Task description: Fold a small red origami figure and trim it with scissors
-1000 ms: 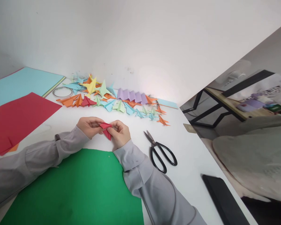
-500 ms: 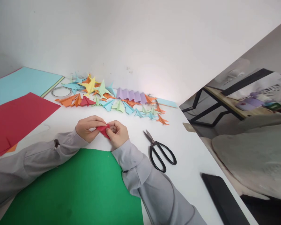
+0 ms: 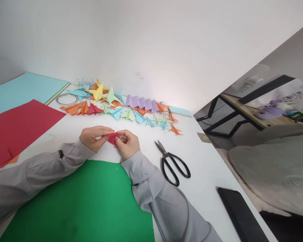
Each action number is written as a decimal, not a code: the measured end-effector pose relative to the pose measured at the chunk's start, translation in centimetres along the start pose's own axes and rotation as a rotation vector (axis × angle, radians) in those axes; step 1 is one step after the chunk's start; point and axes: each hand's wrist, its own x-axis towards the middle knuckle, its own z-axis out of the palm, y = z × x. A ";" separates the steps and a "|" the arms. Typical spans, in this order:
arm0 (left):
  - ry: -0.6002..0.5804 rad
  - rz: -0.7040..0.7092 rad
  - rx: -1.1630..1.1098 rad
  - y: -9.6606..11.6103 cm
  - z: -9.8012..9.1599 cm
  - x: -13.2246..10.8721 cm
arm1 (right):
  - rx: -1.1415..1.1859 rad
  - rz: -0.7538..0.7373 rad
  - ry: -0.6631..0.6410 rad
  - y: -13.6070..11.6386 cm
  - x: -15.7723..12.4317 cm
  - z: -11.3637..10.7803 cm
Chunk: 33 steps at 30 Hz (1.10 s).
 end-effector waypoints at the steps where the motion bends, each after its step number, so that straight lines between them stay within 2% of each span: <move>1: -0.002 -0.014 -0.008 0.1 0.0 0.1 | 0.000 0.002 0.006 0.0 0.0 0.0; 5: -0.010 -0.117 -0.075 0.6 -0.2 0.4 | -0.005 0.001 0.021 -0.1 0.0 -0.1; 10: 0.057 -0.216 -0.158 0.9 -0.2 0.5 | -0.016 0.008 0.027 -0.2 0.1 -0.3; 14: 0.081 -0.286 -0.213 0.5 -0.4 0.4 | -0.017 0.007 0.023 0.0 0.2 -0.5; 19: 0.055 -0.398 -0.306 -0.2 -0.7 0.1 | -0.001 0.009 0.032 0.0 0.2 -0.5; 25: 0.166 -0.646 -0.545 0.7 -0.4 0.5 | 0.042 0.049 0.073 -0.4 0.2 -0.2; 29: 0.082 -0.797 -0.700 1.1 0.3 0.7 | 0.068 0.032 0.053 -0.3 0.1 -0.2; 33: -0.034 -0.897 -0.716 0.7 0.7 0.4 | 0.061 0.022 0.004 -0.1 0.0 -0.3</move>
